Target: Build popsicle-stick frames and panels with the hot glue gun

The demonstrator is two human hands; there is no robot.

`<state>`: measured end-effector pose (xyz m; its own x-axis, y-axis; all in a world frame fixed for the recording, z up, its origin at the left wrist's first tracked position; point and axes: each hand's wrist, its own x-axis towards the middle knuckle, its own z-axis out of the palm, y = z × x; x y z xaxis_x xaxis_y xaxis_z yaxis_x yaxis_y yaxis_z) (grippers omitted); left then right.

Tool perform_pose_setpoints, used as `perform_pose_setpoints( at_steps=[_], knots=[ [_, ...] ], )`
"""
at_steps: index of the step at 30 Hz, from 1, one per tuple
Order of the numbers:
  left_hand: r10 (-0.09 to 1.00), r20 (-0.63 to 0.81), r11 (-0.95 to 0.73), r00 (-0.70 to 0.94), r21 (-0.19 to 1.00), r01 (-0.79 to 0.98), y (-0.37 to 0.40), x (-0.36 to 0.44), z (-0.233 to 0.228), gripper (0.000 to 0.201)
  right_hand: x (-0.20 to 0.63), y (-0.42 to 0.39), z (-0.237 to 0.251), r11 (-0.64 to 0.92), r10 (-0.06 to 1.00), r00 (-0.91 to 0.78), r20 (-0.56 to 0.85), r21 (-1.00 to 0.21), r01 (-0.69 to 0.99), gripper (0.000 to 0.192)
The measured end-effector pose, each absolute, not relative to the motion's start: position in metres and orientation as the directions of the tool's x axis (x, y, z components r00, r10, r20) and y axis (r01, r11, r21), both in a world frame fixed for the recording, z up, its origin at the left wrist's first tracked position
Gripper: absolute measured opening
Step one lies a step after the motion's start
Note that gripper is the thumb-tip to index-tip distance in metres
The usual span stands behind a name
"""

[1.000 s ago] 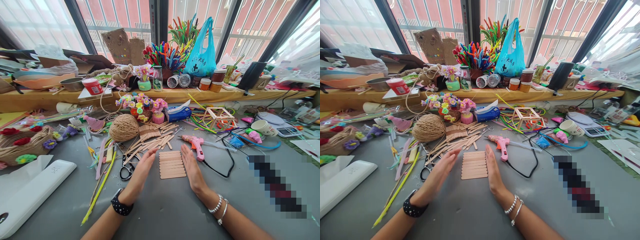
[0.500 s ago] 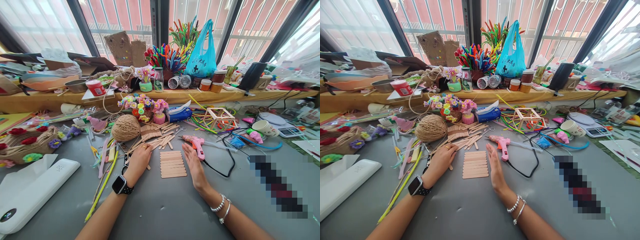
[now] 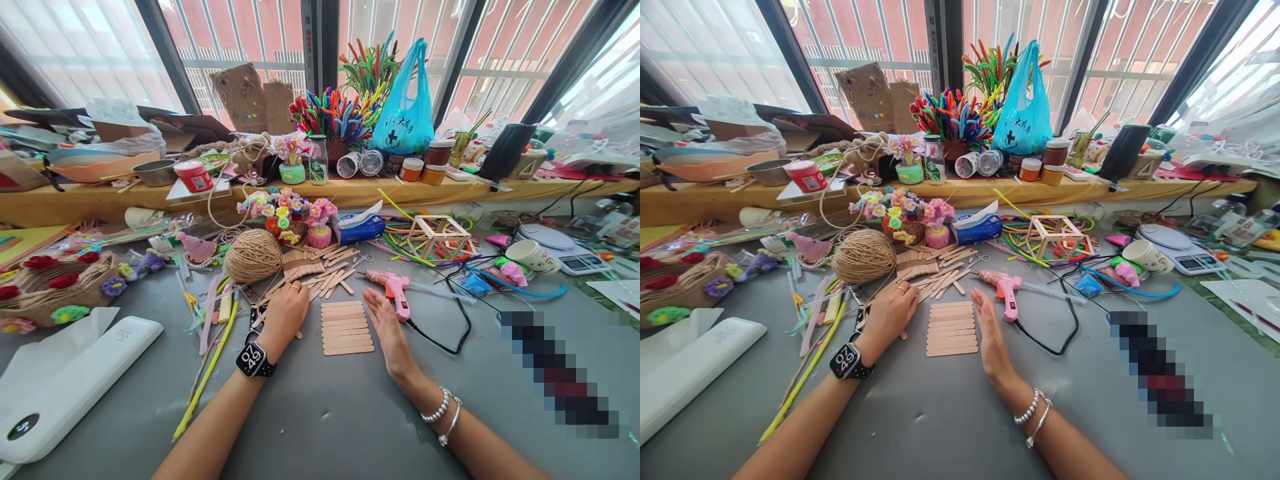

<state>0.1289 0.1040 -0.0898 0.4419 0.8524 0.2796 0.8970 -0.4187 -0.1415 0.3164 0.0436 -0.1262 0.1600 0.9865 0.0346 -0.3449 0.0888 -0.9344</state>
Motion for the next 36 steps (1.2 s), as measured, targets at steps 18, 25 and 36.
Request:
perform_pose_setpoints(
  at_steps=[18, 25, 36],
  knots=[
    [0.872, 0.302, -0.374, 0.385, -0.095, 0.922, 0.103, 0.129, -0.095, 0.016, 0.316, 0.044, -0.127, 0.100, 0.985, 0.164, 0.048, -0.941, -0.324, 0.044],
    [0.868, 0.349, -0.348, 0.354, -0.082, 0.934, 0.093, 0.125, -0.090, 0.018, 0.317, 0.043, -0.125, 0.102, 0.986, 0.158, 0.052, -0.940, -0.327, 0.042],
    [0.761, 0.526, -0.449, 0.381, 0.002, 0.893, 0.076, 0.113, -0.075, 0.019, 0.318, 0.044, -0.126, 0.090, 0.985, 0.169, 0.035, -0.940, -0.328, 0.042]
  ],
)
